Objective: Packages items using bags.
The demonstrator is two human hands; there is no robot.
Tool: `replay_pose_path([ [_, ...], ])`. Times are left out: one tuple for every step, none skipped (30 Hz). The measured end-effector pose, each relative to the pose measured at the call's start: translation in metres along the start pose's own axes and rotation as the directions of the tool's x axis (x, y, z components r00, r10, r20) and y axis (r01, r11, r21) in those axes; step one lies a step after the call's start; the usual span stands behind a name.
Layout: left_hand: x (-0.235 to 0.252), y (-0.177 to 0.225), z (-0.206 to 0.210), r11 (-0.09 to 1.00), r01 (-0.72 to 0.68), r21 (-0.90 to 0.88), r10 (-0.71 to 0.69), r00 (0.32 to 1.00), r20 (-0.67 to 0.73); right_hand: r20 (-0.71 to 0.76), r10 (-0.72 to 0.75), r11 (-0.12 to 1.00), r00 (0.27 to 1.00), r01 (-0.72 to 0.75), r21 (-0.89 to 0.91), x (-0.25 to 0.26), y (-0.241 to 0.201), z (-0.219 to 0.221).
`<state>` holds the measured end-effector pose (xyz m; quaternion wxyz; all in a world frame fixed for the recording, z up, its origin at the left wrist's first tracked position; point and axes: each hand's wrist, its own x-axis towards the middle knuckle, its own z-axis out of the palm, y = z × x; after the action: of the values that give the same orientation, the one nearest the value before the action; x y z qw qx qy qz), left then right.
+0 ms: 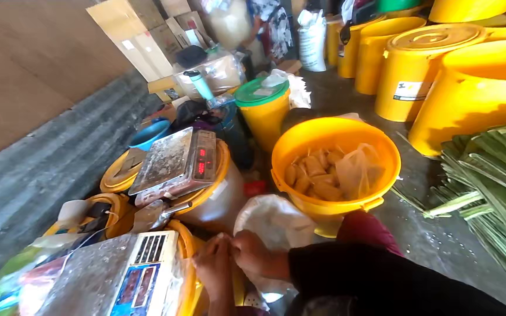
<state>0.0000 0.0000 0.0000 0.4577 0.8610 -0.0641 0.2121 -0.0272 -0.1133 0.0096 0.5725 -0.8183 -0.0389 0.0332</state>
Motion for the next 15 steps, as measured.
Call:
replay_pose_path([
  [-0.008, -0.008, -0.008, 0.995, 0.085, -0.049, -0.081, 0.994, 0.073, 0.074, -0.119, 0.97, 0.99, 0.132, -0.204, -0.002, 0.01, -0.003],
  [-0.016, -0.012, -0.016, 0.972, 0.184, -0.145, -0.163, 0.976, 0.147, 0.138, -0.232, 0.916, 0.963, 0.264, -0.301, -0.003, 0.018, -0.005],
  [-0.025, -0.016, -0.024, 0.923, 0.285, -0.258, -0.231, 0.947, 0.222, 0.196, -0.316, 0.88, 0.928, 0.364, -0.305, -0.002, 0.027, -0.006],
  [-0.034, -0.019, -0.032, 0.852, 0.367, -0.374, -0.265, 0.918, 0.296, 0.266, -0.327, 0.89, 0.907, 0.39, -0.237, -0.004, 0.031, -0.008],
  [-0.042, -0.021, -0.038, 0.774, 0.416, -0.477, -0.267, 0.898, 0.351, 0.328, -0.276, 0.935, 0.903, 0.331, -0.126, -0.007, 0.028, -0.012],
  [-0.048, -0.024, -0.041, 0.705, 0.439, -0.557, -0.241, 0.887, 0.394, 0.36, -0.187, 0.98, 0.914, 0.2, 0.002, -0.012, 0.024, -0.017],
  [-0.053, -0.024, -0.044, 0.666, 0.455, -0.591, -0.214, 0.876, 0.433, 0.39, -0.048, 0.992, 0.92, -0.002, 0.127, -0.019, 0.02, -0.021],
  [-0.056, -0.022, -0.048, 0.667, 0.465, -0.582, -0.196, 0.863, 0.465, 0.428, 0.079, 0.95, 0.9, -0.198, 0.243, -0.026, 0.017, -0.023],
  [-0.058, -0.018, -0.053, 0.699, 0.462, -0.546, -0.177, 0.851, 0.494, 0.468, 0.175, 0.874, 0.866, -0.355, 0.331, -0.033, 0.014, -0.026],
  [-0.059, -0.015, -0.057, 0.74, 0.446, -0.503, -0.155, 0.842, 0.517, 0.509, 0.239, 0.79, 0.827, -0.471, 0.393, -0.039, 0.011, -0.03],
  [-0.06, -0.012, -0.06, 0.771, 0.426, -0.473, -0.131, 0.833, 0.537, 0.54, 0.279, 0.716, 0.794, -0.547, 0.433, -0.044, 0.008, -0.033],
  [-0.06, -0.01, -0.065, 0.798, 0.398, -0.453, -0.095, 0.825, 0.558, 0.563, 0.298, 0.669, 0.771, -0.589, 0.453, -0.049, 0.004, -0.035],
  [-0.06, -0.011, -0.069, 0.818, 0.368, -0.443, -0.056, 0.817, 0.574, 0.578, 0.296, 0.651, 0.76, -0.604, 0.46, -0.054, 0.002, -0.036],
  [-0.06, -0.012, -0.072, 0.832, 0.34, -0.438, -0.022, 0.81, 0.586, 0.584, 0.285, 0.664, 0.76, -0.596, 0.452, -0.056, 0.0, -0.036],
  [-0.059, -0.011, -0.073, 0.838, 0.314, -0.446, 0.008, 0.81, 0.587, 0.582, 0.272, 0.69, 0.767, -0.577, 0.438, -0.059, -0.002, -0.037],
])
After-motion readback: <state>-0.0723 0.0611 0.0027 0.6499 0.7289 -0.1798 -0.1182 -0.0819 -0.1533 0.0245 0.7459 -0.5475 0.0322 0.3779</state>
